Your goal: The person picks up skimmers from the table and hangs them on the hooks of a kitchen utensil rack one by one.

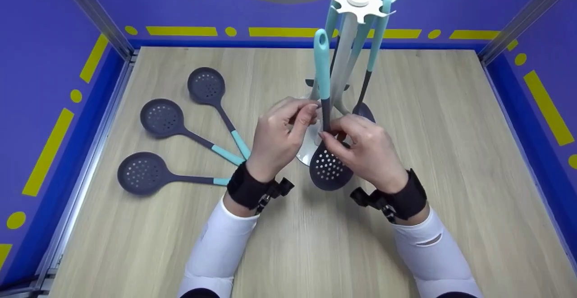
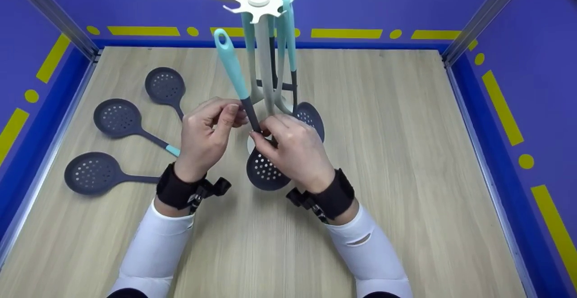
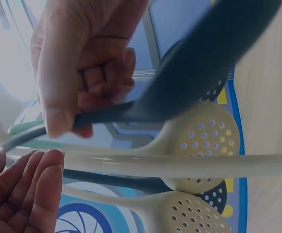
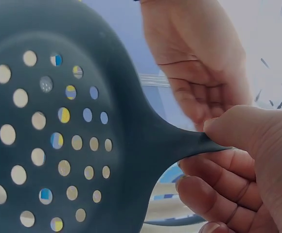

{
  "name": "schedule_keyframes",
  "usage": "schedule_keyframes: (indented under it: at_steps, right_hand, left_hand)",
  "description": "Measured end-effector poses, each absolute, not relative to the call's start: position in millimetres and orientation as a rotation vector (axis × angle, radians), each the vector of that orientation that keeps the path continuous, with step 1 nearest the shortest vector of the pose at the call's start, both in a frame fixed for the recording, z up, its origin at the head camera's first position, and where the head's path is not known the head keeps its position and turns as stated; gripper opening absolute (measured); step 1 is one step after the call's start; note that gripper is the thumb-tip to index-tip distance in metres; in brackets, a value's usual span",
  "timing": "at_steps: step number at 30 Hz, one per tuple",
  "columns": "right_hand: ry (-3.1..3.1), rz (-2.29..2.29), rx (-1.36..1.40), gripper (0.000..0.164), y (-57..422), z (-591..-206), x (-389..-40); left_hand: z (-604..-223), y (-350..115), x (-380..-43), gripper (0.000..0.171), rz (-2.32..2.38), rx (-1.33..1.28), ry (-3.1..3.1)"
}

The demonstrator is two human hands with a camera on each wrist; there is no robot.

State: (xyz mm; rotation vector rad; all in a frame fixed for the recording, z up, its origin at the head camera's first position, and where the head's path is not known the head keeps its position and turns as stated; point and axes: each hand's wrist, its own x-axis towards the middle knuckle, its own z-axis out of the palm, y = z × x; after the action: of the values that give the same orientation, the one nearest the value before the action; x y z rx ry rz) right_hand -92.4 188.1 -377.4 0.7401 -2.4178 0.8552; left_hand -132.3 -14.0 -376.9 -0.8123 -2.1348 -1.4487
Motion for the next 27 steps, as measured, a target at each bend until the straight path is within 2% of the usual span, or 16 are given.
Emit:
schedule_keyframes:
  at_steps: [19, 27]
  right_hand:
    - [-2.38, 0.847, 0.62, 0.012, 205.8, -363.8, -87.5]
    - [-2.321, 0.906, 0.634, 0.008, 205.1, -361.5, -83.8]
  left_hand:
    - [-408.9, 13.3, -147.7, 0.028, -1.318, -0.676, -2.363]
    - [-431.7, 22.2, -148.1, 0.031, -1.191, -0.636, -2.504]
